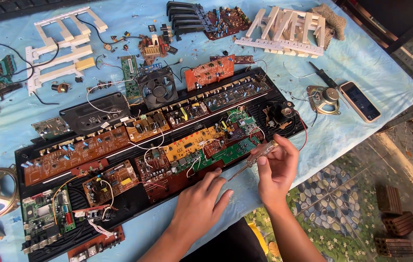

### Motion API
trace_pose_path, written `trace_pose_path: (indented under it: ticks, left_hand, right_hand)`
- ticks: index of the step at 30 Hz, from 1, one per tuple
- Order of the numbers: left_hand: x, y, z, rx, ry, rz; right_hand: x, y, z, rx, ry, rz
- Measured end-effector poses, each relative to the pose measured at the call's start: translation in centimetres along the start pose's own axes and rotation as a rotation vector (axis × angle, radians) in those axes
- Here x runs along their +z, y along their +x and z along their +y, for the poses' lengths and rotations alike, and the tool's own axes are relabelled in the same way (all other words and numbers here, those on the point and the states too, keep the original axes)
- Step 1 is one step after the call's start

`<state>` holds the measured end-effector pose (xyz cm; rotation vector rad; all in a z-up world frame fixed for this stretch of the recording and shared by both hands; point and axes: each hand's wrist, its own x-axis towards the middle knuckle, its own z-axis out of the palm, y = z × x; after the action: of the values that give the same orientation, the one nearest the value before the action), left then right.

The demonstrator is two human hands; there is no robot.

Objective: Repairing a disassembled electronic keyboard by probing and adjusting components on the circuit board with a tool

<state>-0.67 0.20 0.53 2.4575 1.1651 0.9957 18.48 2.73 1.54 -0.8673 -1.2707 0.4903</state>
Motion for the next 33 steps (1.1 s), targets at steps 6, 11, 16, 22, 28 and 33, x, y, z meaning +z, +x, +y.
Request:
trace_pose_path:
  ticks: [6, 11, 16, 22, 28, 33]
  left_hand:
    - [0.0, 0.0, -0.1, 0.002, -0.012, -0.003]
    - [0.0, 0.0, 0.0, 0.007, 0.007, 0.008]
    - [0.1, 0.0, -0.1, 0.019, 0.015, 0.023]
    - [0.1, -0.1, 0.0, 0.013, 0.022, 0.009]
    - [0.2, -0.2, -0.1, 0.002, 0.023, 0.013]
    - [0.2, 0.0, -0.1, 0.008, 0.011, 0.014]
  right_hand:
    - [0.1, 0.1, -0.3, 0.001, -0.002, -0.004]
    - [0.2, 0.1, -0.6, 0.001, -0.003, -0.009]
    - [0.2, 0.3, -0.8, -0.005, 0.005, -0.005]
    - [0.2, -0.3, -0.7, 0.005, -0.010, -0.009]
    - [0.4, -0.5, -0.6, -0.004, 0.026, -0.015]
    - [0.4, -0.7, -0.6, -0.002, 0.010, -0.035]
